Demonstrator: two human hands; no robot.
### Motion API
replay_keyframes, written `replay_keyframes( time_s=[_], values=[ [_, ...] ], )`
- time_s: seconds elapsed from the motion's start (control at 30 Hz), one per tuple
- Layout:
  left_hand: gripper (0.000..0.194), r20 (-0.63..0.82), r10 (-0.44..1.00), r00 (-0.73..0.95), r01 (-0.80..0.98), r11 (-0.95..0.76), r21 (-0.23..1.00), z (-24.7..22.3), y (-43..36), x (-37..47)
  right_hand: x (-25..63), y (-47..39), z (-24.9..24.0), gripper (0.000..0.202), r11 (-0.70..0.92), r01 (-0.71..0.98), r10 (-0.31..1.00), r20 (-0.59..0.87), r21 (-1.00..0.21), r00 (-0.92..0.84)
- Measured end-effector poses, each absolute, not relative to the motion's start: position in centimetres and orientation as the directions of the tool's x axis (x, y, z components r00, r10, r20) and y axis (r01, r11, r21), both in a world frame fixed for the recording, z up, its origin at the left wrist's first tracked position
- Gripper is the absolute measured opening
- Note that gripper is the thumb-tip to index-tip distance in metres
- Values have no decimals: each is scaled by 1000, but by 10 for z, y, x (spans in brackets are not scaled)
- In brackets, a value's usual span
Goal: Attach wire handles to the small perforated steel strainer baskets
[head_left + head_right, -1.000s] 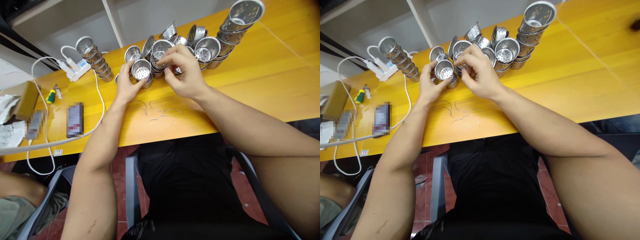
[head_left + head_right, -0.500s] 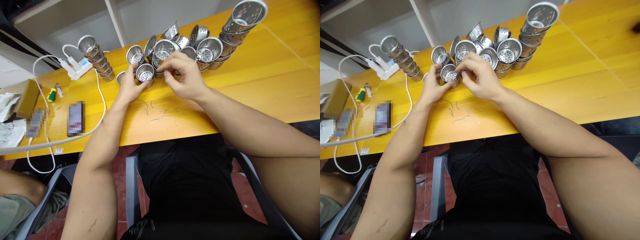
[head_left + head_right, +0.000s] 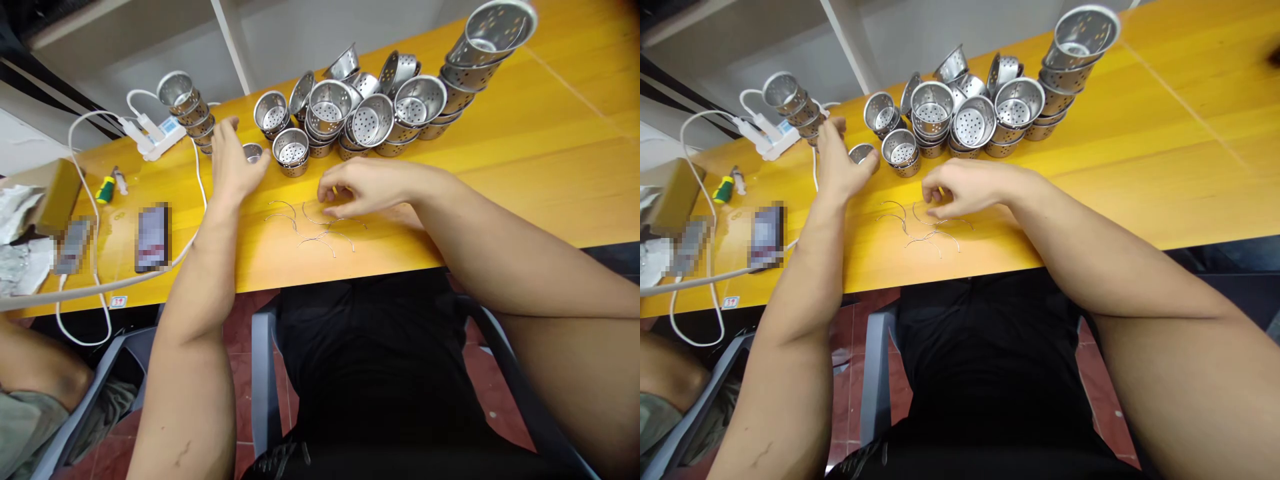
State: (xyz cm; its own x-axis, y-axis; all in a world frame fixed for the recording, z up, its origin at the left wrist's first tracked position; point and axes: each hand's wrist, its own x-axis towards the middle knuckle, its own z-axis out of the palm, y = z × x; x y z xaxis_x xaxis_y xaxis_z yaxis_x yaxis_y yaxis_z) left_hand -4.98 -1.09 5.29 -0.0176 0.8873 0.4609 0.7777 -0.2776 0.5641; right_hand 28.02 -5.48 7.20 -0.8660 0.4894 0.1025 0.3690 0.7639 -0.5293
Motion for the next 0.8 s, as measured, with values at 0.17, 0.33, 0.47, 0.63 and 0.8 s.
replay_keyframes(
  time_s=[0.17,0.33,0.47,0.63,0.8],
  values=[
    [105,256,966,-37,803,-124,582,30,4,-64,281,-61,79,21,681,540,487,-244,-494,-839],
    [98,341,936,-87,805,-136,578,18,21,-77,273,-74,87,21,696,651,554,-351,-303,-755],
    [97,314,944,-106,784,-115,611,15,24,-80,264,-87,95,11,716,683,619,-322,-144,-716],
    [105,361,925,-120,757,-150,636,29,14,-66,250,-97,98,12,733,676,658,-325,70,-680],
    [111,513,856,-64,681,-338,649,46,6,-48,250,-88,87,16,764,641,631,-296,77,-717]
  ],
)
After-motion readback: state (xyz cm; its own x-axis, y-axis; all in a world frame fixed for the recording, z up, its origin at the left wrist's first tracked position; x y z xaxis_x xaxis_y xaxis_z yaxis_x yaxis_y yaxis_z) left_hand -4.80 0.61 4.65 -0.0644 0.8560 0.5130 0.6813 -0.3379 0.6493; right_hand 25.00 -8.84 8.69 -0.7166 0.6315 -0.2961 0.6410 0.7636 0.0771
